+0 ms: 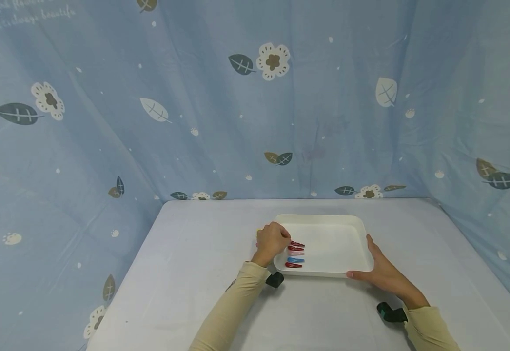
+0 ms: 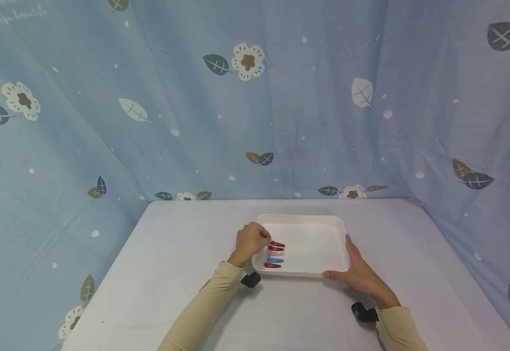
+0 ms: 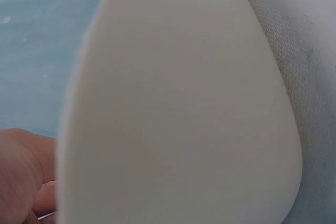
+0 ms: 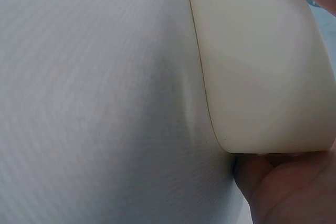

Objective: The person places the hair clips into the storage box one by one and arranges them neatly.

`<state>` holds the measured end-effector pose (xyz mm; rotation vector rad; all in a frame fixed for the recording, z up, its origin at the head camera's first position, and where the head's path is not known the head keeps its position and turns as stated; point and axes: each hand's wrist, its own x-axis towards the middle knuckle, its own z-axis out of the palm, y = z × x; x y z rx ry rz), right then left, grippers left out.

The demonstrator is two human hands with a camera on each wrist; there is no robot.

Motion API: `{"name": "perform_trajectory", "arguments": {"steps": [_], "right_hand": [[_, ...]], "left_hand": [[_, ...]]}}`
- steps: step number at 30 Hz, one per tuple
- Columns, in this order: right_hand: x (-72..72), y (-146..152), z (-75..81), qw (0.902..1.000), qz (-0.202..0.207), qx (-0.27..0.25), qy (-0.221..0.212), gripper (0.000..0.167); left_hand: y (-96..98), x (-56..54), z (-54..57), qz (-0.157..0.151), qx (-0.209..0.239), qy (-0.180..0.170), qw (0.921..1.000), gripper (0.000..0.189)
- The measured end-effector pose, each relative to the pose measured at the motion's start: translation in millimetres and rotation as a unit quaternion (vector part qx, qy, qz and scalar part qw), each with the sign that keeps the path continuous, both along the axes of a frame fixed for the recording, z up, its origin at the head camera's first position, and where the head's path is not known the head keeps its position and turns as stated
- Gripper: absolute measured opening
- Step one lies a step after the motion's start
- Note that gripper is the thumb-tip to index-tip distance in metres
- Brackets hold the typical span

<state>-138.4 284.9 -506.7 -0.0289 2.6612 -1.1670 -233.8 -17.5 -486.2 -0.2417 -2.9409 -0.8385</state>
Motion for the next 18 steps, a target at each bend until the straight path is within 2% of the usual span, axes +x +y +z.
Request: {"name": "perform_trajectory", "arguments": {"steps": [5, 9, 14, 18], "right_hand": [[0.0, -0.4, 0.3, 1.0, 0.001, -0.002, 0.001, 0.139], [-0.9, -0.5, 0.2, 1.0, 0.0, 0.002, 0.002, 0.139], [-0.9, -0.6, -0.2, 1.0, 0.0, 0.003, 0.004, 0.139], [-0.9, -0.6, -0.3, 1.0, 0.0, 0.002, 0.005, 0.139]], "left_hand": [[-3.5, -0.3, 1.8, -0.007, 0.021, -0.006, 0.9997, 0.007], [-9.2, -0.1, 6.9, -0.019, 0.061, -0.019, 0.9978, 0.005], [-22.6, 0.0, 16.4, -0.035, 0.128, -0.036, 0.9906, 0.005], [-36.2, 1.2, 24.7, -0.047, 0.168, -0.023, 0.9843, 0.005]]}}
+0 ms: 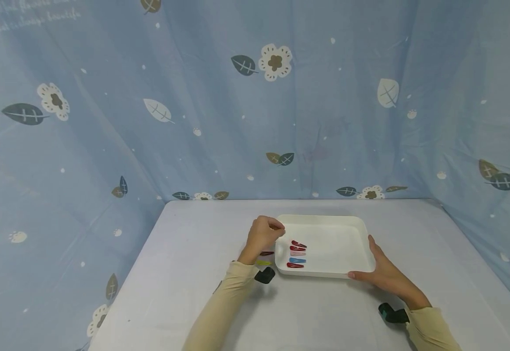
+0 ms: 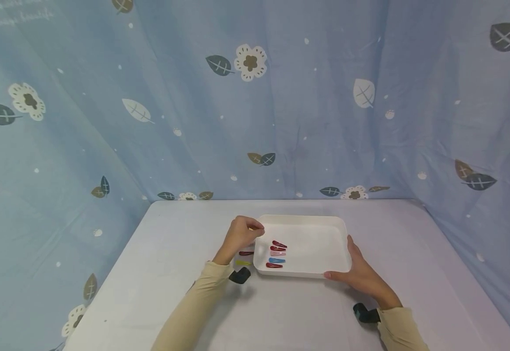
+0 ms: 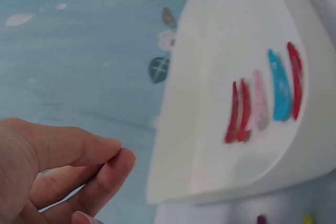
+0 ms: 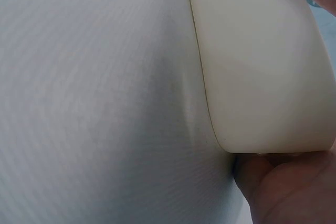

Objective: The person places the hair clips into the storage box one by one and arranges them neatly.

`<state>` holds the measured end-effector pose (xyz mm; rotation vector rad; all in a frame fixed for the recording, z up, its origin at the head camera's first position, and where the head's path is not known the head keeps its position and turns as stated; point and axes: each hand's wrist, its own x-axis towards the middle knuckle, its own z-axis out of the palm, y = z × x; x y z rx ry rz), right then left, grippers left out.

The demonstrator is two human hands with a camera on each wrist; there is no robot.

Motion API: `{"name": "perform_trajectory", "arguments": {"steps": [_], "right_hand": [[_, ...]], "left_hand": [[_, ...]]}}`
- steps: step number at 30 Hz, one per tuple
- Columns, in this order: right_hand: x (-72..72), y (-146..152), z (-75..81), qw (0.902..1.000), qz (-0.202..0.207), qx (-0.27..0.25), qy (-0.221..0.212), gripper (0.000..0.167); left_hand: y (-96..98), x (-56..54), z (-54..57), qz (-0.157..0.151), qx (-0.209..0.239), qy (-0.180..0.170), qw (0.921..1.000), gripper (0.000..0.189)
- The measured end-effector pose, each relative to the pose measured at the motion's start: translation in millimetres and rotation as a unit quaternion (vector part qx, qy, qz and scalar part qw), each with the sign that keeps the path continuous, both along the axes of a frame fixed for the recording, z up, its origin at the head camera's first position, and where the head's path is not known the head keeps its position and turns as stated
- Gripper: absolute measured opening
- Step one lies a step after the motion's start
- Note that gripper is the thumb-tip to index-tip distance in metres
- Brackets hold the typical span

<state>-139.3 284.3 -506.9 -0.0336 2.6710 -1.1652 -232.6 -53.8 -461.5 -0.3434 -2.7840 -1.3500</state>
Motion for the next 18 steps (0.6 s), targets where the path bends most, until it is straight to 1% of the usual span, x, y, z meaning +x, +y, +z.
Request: {"name": "perform_trajectory", "arguments": {"steps": [6, 10, 14, 18], "right_hand": [[-0.2, -0.1, 1.5, 1.0, 0.001, 0.003, -0.003, 0.139], [0.2, 0.3, 1.9, 1.0, 0.0, 0.006, -0.004, 0.139], [-0.4, 0.9, 0.1, 1.0, -0.002, 0.009, 0.0, 0.139], [-1.1, 0.6, -1.8, 0.9999, -0.004, 0.011, 0.0, 0.139]], "left_hand": [[-20.2, 1.6, 10.0, 0.005, 0.027, 0.032, 0.9991, 0.005], [-32.9, 4.4, 15.3, 0.019, 0.041, 0.044, 0.998, 0.005], [-44.0, 6.8, 17.9, 0.04, 0.054, 0.042, 0.9969, 0.007], [-52.8, 8.3, 16.8, 0.052, 0.075, 0.037, 0.9951, 0.01]]}}
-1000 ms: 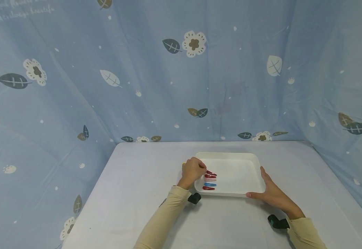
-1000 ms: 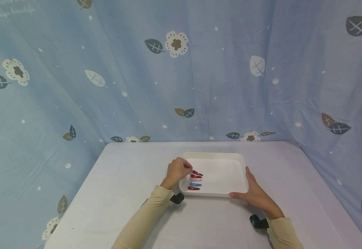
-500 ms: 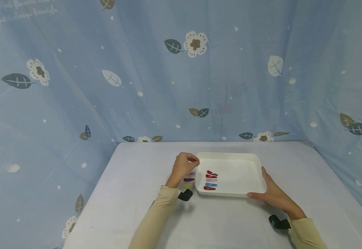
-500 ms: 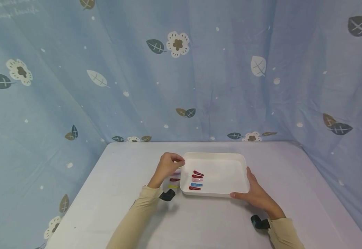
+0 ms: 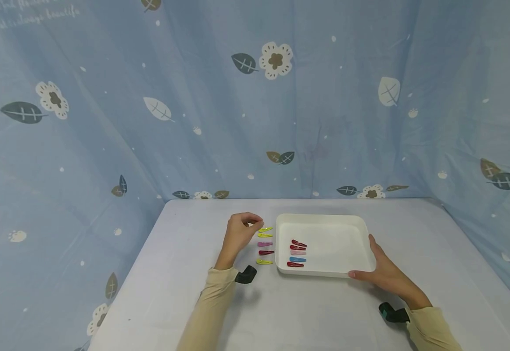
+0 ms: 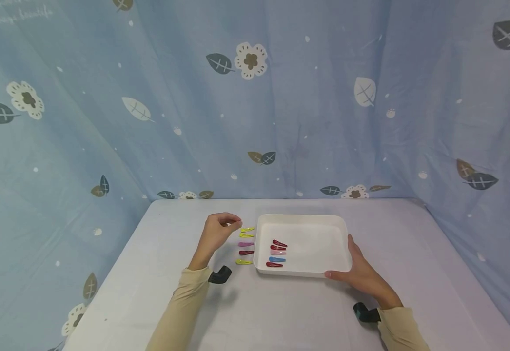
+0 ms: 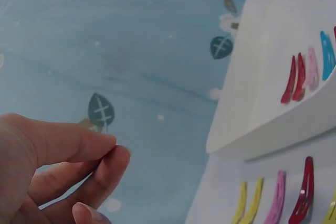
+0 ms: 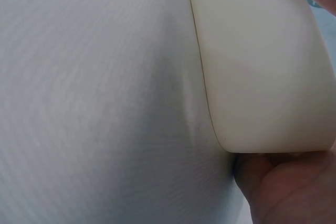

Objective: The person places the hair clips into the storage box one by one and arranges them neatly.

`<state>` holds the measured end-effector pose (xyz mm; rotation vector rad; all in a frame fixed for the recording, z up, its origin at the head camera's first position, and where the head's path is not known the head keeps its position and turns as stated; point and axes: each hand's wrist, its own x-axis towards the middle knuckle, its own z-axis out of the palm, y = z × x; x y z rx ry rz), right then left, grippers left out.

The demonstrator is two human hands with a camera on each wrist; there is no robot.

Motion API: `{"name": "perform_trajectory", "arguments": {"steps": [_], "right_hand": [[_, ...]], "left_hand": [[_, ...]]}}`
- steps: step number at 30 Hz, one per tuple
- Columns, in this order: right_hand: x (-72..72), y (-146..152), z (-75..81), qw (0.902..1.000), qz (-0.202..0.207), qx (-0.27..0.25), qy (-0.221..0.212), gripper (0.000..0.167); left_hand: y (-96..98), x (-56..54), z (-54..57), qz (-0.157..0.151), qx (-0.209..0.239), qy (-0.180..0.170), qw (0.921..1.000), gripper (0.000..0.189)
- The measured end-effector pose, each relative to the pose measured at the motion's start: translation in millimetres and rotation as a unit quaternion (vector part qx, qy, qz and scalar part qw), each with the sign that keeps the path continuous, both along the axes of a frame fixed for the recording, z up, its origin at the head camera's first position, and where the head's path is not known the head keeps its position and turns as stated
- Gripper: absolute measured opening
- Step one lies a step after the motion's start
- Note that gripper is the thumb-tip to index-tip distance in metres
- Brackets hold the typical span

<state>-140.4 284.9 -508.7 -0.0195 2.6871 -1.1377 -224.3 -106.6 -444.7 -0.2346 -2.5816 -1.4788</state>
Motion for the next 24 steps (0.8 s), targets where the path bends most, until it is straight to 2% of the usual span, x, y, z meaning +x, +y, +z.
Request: {"name": "perform_trajectory", "arguments": {"steps": [11, 24], "right_hand": [[-1.3, 0.0, 1.5, 1.0, -0.002, -0.004, -0.002, 0.139], [-2.4, -0.8, 2.0, 0.9999, -0.005, 0.005, -0.011, 0.14]], "left_hand": [[-14.9, 3.2, -6.6, 0.015, 0.044, -0.002, 0.9989, 0.012], [-29.4, 1.1, -18.9, 0.036, 0.046, -0.026, 0.998, 0.016]]}}
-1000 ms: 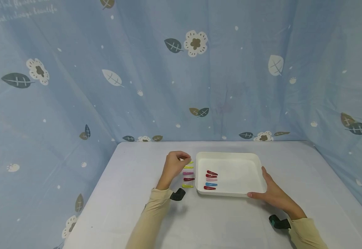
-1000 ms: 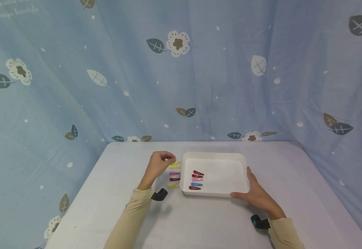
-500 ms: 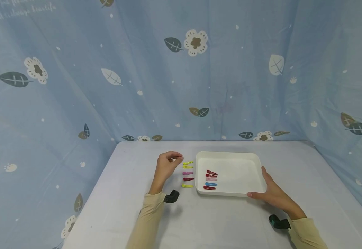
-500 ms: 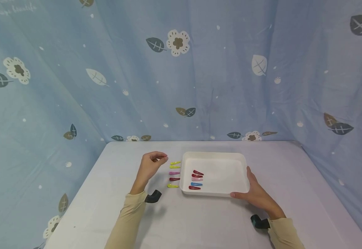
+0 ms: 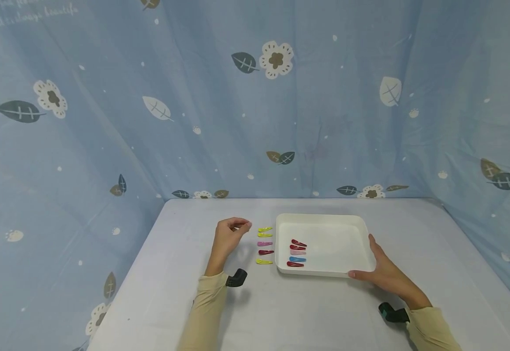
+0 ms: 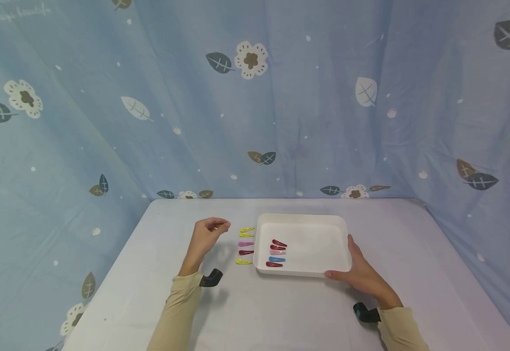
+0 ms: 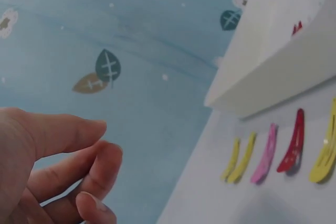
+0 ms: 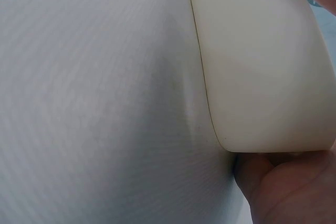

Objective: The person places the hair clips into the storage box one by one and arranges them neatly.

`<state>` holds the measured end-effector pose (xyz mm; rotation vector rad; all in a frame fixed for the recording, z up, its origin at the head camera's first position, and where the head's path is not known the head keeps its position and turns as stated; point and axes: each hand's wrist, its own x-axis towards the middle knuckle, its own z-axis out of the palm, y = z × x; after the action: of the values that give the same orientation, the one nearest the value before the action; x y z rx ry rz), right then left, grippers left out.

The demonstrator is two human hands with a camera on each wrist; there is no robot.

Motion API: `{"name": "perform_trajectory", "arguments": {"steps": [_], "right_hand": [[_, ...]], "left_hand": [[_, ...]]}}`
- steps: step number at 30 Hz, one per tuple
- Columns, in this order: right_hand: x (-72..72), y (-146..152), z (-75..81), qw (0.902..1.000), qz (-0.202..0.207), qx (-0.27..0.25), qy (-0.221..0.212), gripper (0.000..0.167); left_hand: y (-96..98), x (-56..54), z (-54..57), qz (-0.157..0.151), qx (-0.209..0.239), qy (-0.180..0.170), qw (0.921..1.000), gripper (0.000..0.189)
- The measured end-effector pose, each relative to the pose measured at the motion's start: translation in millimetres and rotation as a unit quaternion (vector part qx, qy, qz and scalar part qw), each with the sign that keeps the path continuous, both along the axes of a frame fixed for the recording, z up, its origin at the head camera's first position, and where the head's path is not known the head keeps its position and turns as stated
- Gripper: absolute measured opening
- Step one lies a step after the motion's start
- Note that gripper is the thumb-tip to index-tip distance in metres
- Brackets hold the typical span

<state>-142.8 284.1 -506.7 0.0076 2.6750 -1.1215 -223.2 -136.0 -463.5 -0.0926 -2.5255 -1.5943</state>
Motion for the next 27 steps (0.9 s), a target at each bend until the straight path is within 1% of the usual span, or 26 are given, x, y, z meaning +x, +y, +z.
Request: {"name": "perform_trajectory", "arguments": {"steps": [7, 12, 15, 18, 24, 27], "right_hand": [[-0.9, 0.0, 0.5, 1.0, 0.001, 0.006, -0.006, 0.14], [-1.2, -0.1, 0.7, 0.9999, -0.002, 0.008, -0.01, 0.141], [-0.7, -0.3, 0.7, 0.9999, -0.002, 0.007, -0.009, 0.142], [0.3, -0.8, 2.0, 1.0, -0.002, 0.005, -0.007, 0.142], [1.4, -0.2, 2.9, 1.0, -0.001, 0.005, -0.002, 0.141], [1.5, 0.0, 2.7, 1.0, 0.0, 0.004, -0.002, 0.14]], "left_hand": [[-0.8, -2.5, -9.2, 0.006, -0.015, -0.044, 0.9989, 0.02], [-1.0, -5.9, -16.8, 0.007, -0.015, -0.064, 0.9978, 0.02], [-0.8, -6.0, -21.0, 0.004, -0.013, -0.072, 0.9973, 0.021], [-0.6, -6.5, -26.1, 0.0, -0.013, -0.078, 0.9969, 0.021], [2.1, -6.6, -34.5, -0.012, -0.023, -0.065, 0.9976, 0.018], [4.8, -7.1, -37.9, -0.013, -0.031, -0.074, 0.9967, 0.018]]}}
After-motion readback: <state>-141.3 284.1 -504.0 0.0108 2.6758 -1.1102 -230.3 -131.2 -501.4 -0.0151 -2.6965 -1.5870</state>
